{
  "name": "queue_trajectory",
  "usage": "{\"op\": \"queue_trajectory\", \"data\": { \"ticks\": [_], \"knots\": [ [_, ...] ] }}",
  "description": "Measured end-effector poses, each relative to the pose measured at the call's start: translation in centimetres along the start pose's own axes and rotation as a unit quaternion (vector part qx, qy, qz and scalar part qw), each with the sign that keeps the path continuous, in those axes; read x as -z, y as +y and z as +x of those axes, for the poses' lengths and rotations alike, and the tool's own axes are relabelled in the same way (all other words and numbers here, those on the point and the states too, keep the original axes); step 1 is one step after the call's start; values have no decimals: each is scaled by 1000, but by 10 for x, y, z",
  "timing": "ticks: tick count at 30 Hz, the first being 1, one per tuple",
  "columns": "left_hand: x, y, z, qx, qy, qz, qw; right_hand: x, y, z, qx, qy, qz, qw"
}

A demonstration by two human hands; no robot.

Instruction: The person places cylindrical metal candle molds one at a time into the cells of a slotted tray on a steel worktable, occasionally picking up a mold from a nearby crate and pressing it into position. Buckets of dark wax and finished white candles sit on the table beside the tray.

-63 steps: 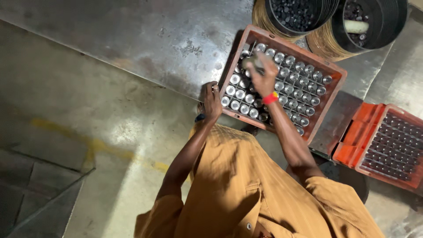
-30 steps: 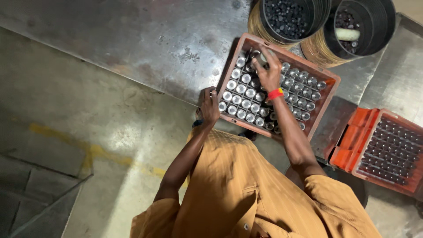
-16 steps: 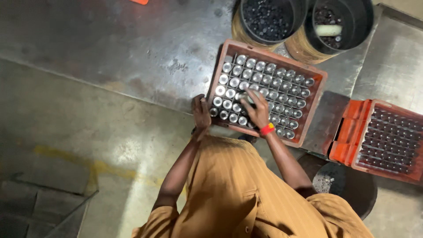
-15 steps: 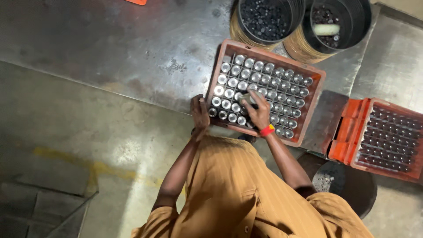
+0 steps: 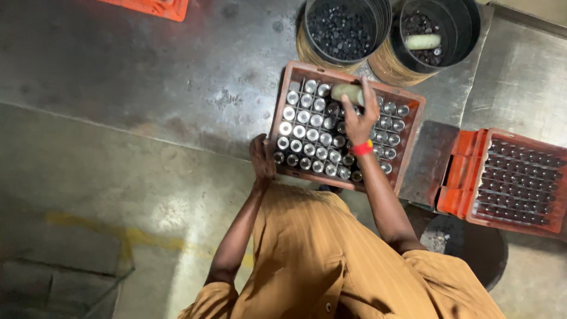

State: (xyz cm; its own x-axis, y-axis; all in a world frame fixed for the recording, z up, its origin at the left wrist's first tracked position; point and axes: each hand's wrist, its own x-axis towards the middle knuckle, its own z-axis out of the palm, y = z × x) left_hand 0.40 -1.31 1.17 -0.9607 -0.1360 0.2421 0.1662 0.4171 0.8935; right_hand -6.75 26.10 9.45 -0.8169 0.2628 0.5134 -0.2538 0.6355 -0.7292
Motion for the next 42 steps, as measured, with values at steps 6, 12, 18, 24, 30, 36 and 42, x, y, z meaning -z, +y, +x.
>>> {"op": "queue_trajectory", "data": {
  "ticks": [6,12,18,24,30,36,42],
  "knots": [
    [-7,1,23,39,-149,47,987,-44,1,26,67,-91,-54,992],
    [-36,8,55,80,-156,87,981,-14,15,0,-128,90,23,987],
    [-35,8,54,37,-137,127,982,50,53,45,-217,171,-35,960],
    [-28,18,56,34,-110,76,990,43,62,147,-51,142,-24,988],
    [-29,21,56,0,-74,129,989,-5,31,184,50,-234,-89,967],
    [-29,26,60,53,-49,144,987,-24,23,177,59,-361,-65,928],
    [-29,29,61,83,-77,150,982,-10,37,132,79,-174,-19,981]
  ]
}}
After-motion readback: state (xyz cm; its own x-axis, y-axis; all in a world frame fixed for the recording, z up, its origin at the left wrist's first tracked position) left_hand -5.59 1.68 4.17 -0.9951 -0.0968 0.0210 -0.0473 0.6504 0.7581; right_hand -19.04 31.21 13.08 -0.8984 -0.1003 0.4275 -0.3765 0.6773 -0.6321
